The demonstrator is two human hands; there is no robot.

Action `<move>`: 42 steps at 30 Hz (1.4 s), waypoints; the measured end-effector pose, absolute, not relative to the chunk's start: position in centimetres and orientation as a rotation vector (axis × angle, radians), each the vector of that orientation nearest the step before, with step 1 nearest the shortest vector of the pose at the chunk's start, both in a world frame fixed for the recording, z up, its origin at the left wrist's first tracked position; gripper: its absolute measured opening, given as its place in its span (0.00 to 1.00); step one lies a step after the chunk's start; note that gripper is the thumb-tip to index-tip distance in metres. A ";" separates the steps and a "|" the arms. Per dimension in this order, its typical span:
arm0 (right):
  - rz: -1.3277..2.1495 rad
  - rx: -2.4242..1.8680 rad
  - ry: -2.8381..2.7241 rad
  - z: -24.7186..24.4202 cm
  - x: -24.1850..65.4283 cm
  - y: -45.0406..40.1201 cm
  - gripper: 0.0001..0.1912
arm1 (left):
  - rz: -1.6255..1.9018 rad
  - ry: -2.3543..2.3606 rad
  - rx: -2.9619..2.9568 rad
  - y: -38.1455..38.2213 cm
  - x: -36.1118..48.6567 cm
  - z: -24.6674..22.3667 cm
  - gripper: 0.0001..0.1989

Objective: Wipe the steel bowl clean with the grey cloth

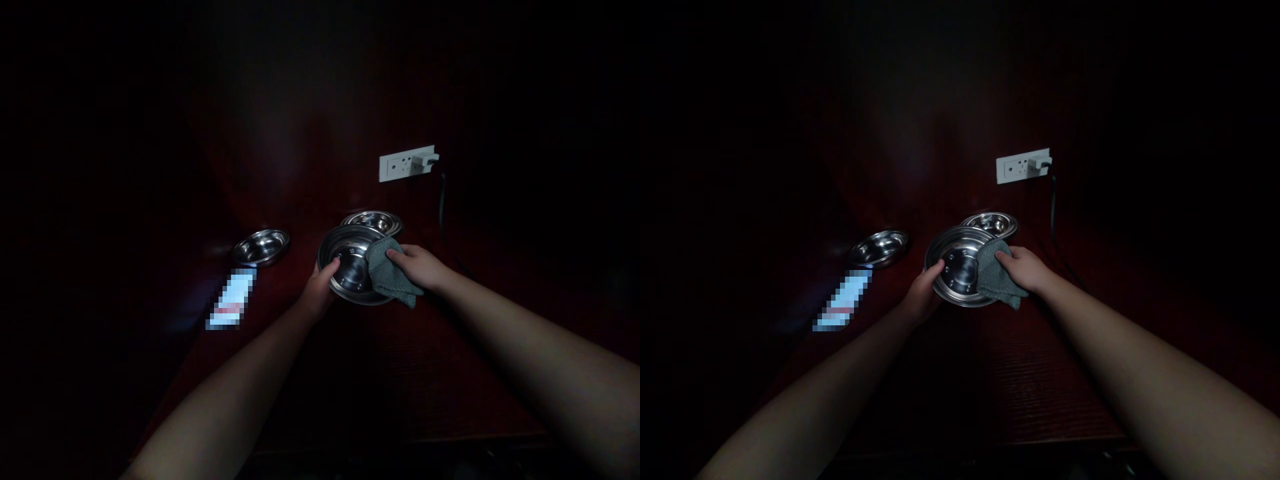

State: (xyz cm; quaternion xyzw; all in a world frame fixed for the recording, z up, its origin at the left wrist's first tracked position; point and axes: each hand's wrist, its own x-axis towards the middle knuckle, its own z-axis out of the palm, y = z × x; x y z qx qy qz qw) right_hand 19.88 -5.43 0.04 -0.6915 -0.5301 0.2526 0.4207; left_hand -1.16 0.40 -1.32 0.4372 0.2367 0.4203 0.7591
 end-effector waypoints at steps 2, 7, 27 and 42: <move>0.654 -1.733 -1.312 0.0 19.9 -5.4 0.15 | 0.912 0.516 0.948 0.4 -1.2 -1.3 0.31; 0.682 -1.725 -1.291 0.0 20.0 -5.4 0.15 | 0.869 0.550 0.920 0.4 -1.4 -1.1 0.29; 0.657 -1.740 -1.315 0.0 20.3 -5.4 0.13 | 0.769 0.505 0.997 0.1 -1.9 -0.9 0.26; 0.661 -1.839 -1.189 0.2 19.8 -5.2 0.14 | 0.896 0.555 1.034 -0.4 -1.7 -1.0 0.36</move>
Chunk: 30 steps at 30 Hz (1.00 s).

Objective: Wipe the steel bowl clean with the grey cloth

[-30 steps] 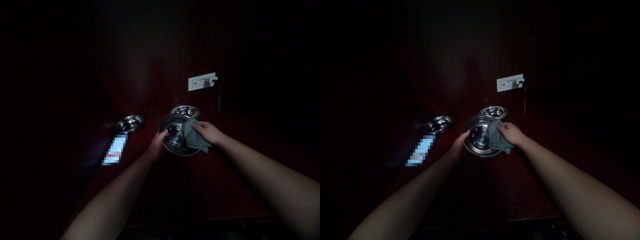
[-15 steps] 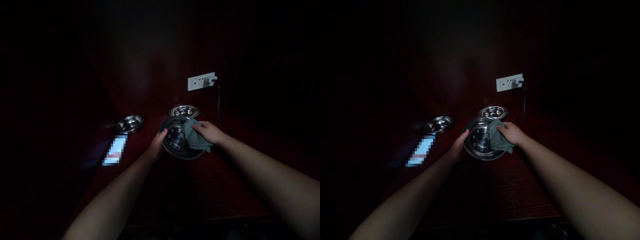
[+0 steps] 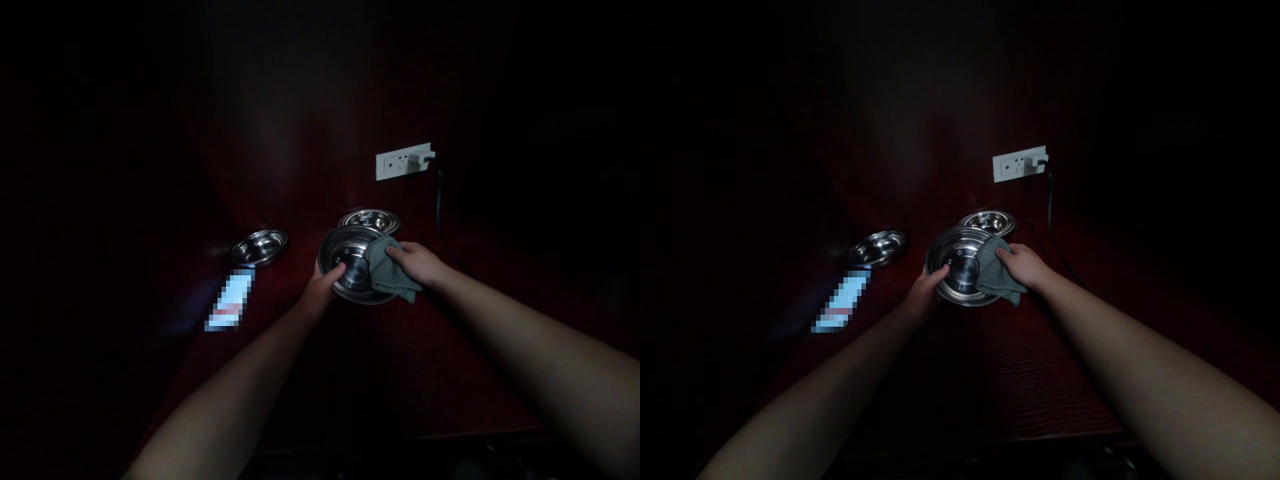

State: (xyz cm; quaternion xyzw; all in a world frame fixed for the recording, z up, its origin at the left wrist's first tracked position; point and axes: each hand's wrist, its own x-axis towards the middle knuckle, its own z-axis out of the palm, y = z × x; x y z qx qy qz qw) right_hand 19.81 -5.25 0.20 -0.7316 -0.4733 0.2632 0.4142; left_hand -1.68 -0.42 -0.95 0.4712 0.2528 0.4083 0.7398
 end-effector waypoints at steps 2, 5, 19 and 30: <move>0.673 -1.824 -1.196 0.1 19.9 -5.2 0.14 | 0.880 0.551 1.033 -0.4 -1.6 -1.0 0.36; 0.690 -1.803 -1.212 0.1 20.1 -5.2 0.14 | 0.873 0.552 1.031 -0.3 -1.5 -1.0 0.35; 0.676 -1.828 -1.252 0.7 19.7 -5.5 0.12 | 0.925 0.646 1.015 0.1 -1.3 -1.5 0.31; 0.694 -1.804 -1.273 0.1 20.1 -5.3 0.12 | 0.900 0.667 1.036 -0.1 -1.4 -1.1 0.32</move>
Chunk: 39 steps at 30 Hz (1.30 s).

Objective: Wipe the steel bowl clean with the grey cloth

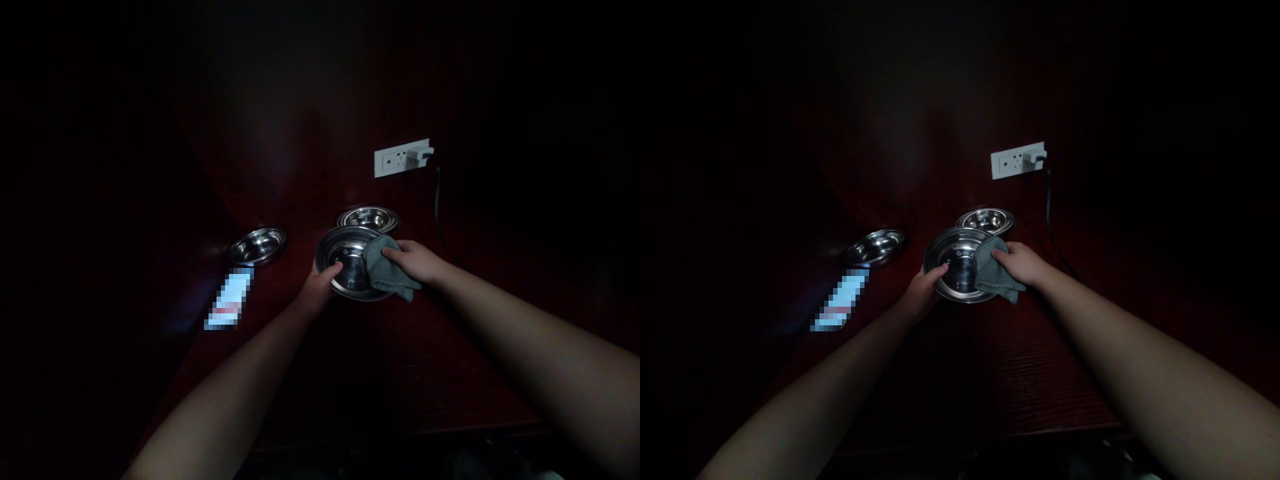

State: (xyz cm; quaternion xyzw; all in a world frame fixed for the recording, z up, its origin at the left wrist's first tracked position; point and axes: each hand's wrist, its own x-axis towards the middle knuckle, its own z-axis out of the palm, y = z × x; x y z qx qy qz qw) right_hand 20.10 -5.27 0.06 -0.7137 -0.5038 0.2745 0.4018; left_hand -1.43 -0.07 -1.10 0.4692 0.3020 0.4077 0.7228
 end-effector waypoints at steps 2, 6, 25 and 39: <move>0.696 -1.794 -1.279 0.0 20.1 -5.2 0.12 | 0.906 0.657 1.037 -0.1 -1.4 -1.0 0.31; 0.684 -1.785 -1.278 -0.1 20.2 -5.2 0.11 | 0.921 0.637 1.023 -0.2 -1.3 -0.9 0.33; 0.699 -1.780 -1.257 -0.1 20.1 -5.2 0.12 | 0.900 0.626 1.036 -0.2 -1.5 -0.9 0.35; 0.697 -1.774 -1.271 -0.2 20.3 -5.2 0.11 | 0.821 0.503 1.054 0.1 -1.7 -1.2 0.28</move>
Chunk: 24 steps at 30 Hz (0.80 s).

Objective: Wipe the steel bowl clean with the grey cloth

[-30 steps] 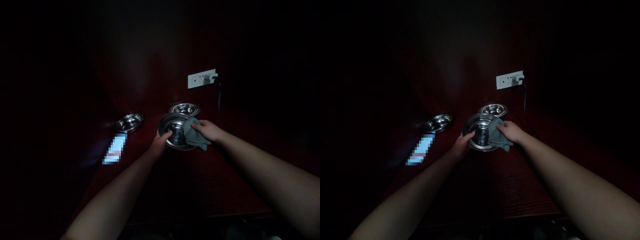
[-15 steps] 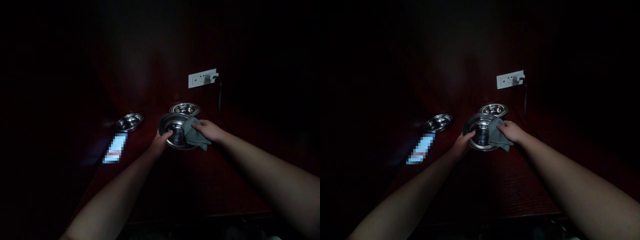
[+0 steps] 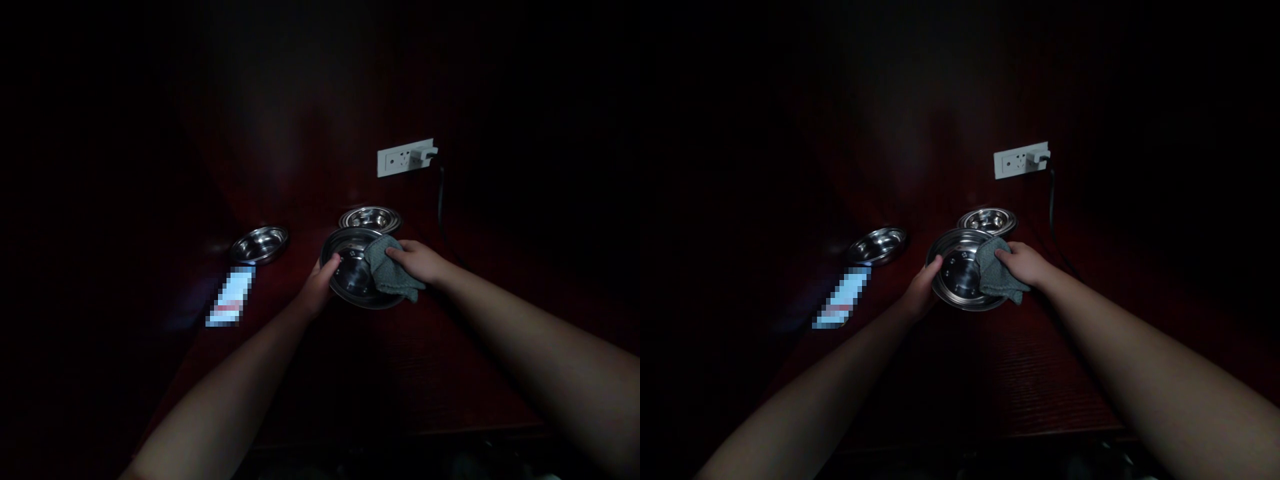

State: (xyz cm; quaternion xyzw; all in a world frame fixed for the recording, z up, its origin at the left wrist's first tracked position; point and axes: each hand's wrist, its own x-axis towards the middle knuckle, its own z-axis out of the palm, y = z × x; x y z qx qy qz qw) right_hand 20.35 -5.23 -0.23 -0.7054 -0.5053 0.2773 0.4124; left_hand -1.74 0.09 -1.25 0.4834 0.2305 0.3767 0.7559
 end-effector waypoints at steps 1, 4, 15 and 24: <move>0.698 -1.775 -1.273 -0.2 20.3 -5.2 0.11 | 0.821 0.494 1.054 0.1 -1.7 -1.3 0.29; 0.695 -1.778 -1.278 -0.2 20.3 -5.2 0.12 | 0.836 0.490 1.051 0.2 -1.7 -1.5 0.29; 0.681 -1.793 -1.290 -0.3 20.4 -5.1 0.12 | 0.867 0.508 1.060 0.0 -1.5 -1.5 0.28; 0.689 -1.796 -1.304 -0.3 20.5 -5.1 0.12 | 0.840 0.492 1.063 -0.2 -1.6 -1.0 0.28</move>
